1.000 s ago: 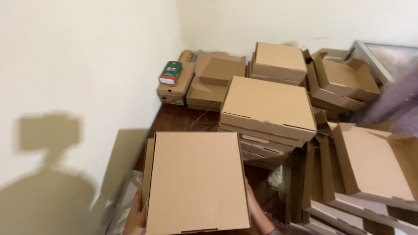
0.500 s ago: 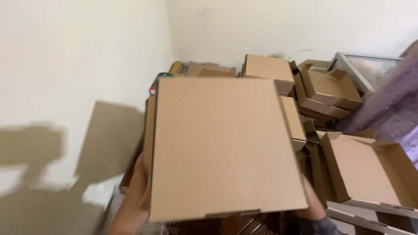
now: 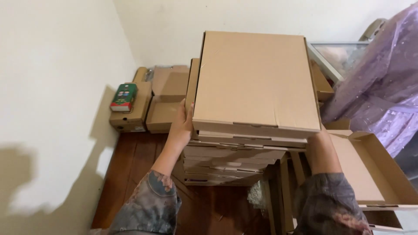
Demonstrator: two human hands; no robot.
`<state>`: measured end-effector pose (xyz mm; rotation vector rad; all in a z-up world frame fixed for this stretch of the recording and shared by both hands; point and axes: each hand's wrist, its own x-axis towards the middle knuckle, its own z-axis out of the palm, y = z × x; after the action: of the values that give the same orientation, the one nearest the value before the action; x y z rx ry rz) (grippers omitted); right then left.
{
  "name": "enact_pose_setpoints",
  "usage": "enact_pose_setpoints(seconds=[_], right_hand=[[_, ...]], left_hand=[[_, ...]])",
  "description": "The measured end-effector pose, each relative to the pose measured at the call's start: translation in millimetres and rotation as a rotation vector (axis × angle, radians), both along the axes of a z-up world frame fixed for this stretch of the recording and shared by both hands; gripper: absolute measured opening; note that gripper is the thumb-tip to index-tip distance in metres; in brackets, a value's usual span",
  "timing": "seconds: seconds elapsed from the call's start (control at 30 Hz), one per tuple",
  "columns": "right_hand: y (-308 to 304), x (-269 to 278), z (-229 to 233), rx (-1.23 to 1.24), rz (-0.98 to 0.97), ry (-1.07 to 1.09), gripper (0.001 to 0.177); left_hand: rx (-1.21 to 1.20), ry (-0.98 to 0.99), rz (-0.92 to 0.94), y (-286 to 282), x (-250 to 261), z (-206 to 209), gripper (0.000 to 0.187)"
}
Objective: Packaging folded clothes into cardboard boxes for shipping or storage.
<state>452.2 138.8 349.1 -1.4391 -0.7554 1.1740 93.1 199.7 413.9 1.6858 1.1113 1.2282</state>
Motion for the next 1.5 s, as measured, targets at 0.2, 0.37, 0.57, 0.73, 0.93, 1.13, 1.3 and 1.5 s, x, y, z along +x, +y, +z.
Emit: enact_pose_setpoints(seconds=[0.2,0.37,0.57,0.73,0.93,1.13,1.3,1.5], right_hand=[[20,27,25,-0.104,-0.084,-0.035,0.075],[42,47,7,-0.006,0.021,-0.037,0.074],[34,32,19,0.043,0.052,0.055,0.073],[32,24,27,0.108,0.072,0.029,0.07],[16,18,28,0.105,0.03,0.04,0.064],[3,16,18,0.337,-0.029,0.05,0.061],[-17,-6,48,0.573,0.021,-0.334,0.066],[-35,-15,65,0.65,0.079,-0.328,0.07]], left_hand=[[-0.191,0.227,0.02,48,17,-59,0.082],[-0.341,0.275,0.028,36,9,-65,0.098],[-0.351,0.214,0.044,16,0,-46,0.1],[-0.348,0.218,0.068,11,-2,-45,0.102],[-0.326,0.154,0.032,4,0,-44,0.108],[-0.313,0.076,0.058,-3,5,-51,0.111],[-0.251,0.033,0.069,-14,6,-40,0.11],[0.102,-0.052,0.014,-24,6,-28,0.109]])
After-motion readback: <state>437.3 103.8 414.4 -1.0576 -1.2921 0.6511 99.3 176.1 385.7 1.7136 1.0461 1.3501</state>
